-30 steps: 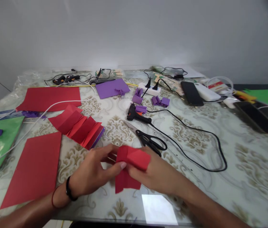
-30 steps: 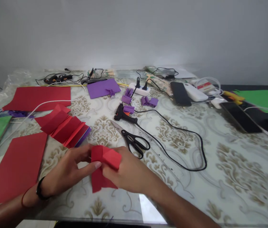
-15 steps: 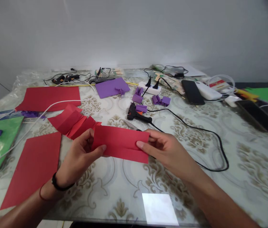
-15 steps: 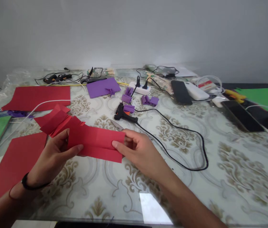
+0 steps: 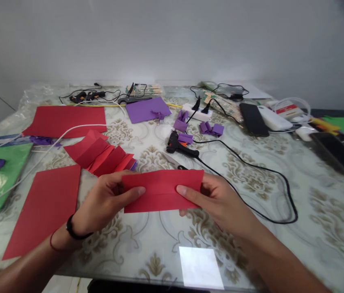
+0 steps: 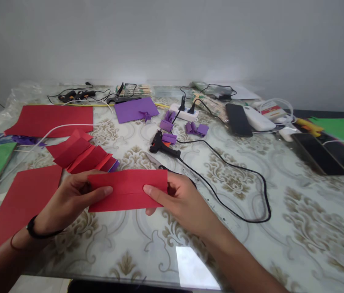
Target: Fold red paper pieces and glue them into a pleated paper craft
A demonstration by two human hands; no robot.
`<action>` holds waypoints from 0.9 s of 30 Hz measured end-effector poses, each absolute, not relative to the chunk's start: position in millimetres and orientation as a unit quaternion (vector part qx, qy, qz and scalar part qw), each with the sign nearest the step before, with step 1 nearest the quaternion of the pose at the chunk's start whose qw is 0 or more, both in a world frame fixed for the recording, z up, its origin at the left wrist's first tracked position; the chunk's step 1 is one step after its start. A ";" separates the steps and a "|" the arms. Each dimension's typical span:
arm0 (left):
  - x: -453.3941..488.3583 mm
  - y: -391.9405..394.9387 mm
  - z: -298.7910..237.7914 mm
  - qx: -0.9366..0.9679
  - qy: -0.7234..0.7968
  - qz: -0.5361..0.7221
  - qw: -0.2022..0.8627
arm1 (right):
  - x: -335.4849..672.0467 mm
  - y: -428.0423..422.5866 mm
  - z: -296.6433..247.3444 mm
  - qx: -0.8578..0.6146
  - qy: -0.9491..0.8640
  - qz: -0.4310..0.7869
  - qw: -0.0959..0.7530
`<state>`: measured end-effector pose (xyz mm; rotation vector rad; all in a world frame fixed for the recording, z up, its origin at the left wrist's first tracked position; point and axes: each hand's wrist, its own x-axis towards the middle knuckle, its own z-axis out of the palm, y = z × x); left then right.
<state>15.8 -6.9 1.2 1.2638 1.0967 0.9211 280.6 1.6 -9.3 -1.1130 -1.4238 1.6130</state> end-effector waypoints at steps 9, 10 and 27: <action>4.8 -6.7 3.0 0.647 0.351 0.412 0.537 | 280.1 2.2 -8.7 -0.290 -0.445 0.740 0.412; 3.7 -6.9 3.4 0.649 0.345 0.414 0.536 | 281.0 2.4 -8.7 -0.280 -0.447 0.743 0.411; 18.5 -5.6 5.3 0.644 0.526 0.383 0.402 | 267.1 -1.3 -10.5 -0.456 -0.512 0.597 0.416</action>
